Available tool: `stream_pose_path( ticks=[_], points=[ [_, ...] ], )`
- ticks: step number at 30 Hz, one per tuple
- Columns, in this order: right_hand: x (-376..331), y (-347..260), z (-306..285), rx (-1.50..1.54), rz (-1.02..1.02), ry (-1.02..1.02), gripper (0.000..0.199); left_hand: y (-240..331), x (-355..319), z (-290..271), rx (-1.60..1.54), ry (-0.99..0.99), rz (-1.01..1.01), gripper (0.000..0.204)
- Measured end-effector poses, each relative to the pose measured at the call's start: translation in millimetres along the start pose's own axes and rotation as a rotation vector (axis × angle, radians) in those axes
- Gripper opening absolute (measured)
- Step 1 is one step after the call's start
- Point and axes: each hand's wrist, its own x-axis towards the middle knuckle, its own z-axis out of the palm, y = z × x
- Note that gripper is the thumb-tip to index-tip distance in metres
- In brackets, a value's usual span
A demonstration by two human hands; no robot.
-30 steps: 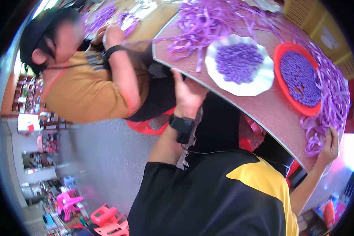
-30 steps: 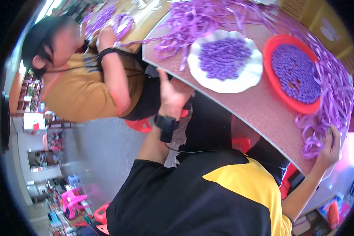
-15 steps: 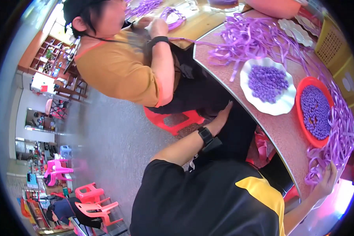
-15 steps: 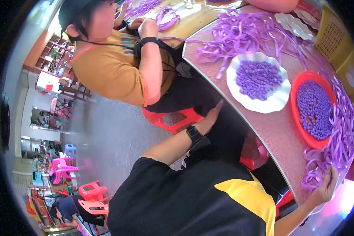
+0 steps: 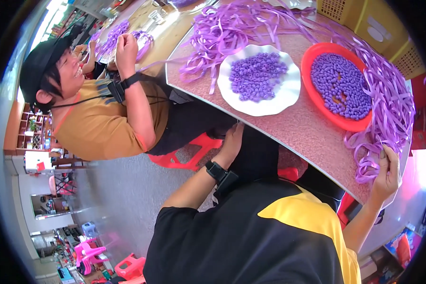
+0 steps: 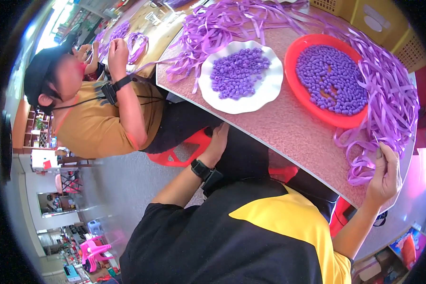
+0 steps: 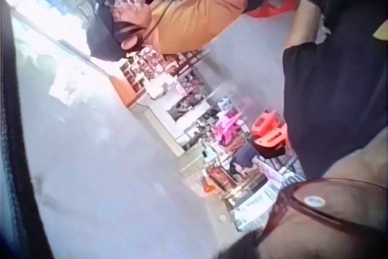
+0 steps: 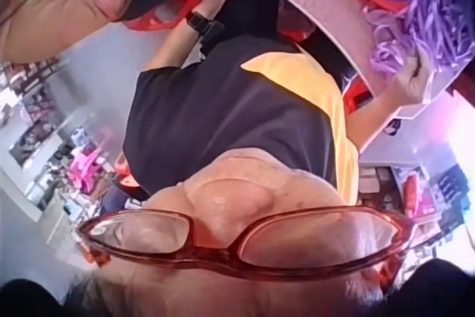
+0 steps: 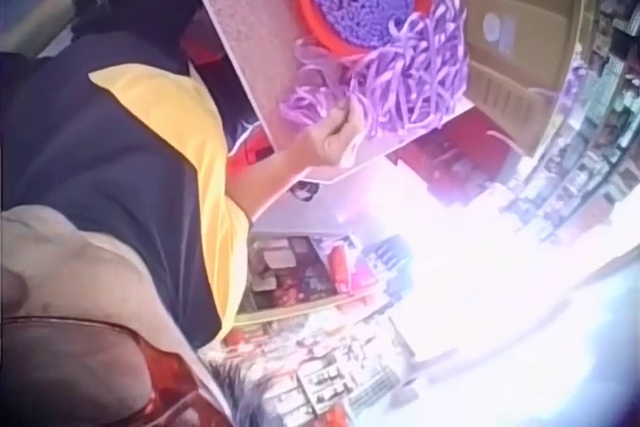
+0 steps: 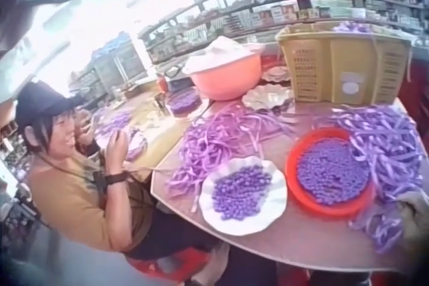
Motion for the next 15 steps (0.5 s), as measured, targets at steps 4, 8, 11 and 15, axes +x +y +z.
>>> stream_pose_path(
  ticks=[4,8,11,15],
  points=[
    [-2,6,-3,0.013,0.028,-0.046,0.017,15,-10,18,0.178,0.006,0.255,0.043],
    [0,6,-2,0.017,0.021,-0.047,0.016,0,3,12,0.566,0.068,0.355,0.048],
    [1,6,-2,0.026,0.01,-0.062,0.016,3,10,11,0.67,0.069,0.538,0.046],
    [1,4,1,0.046,0.01,-0.071,0.017,6,12,9,0.903,0.134,0.478,0.043]
  ],
)
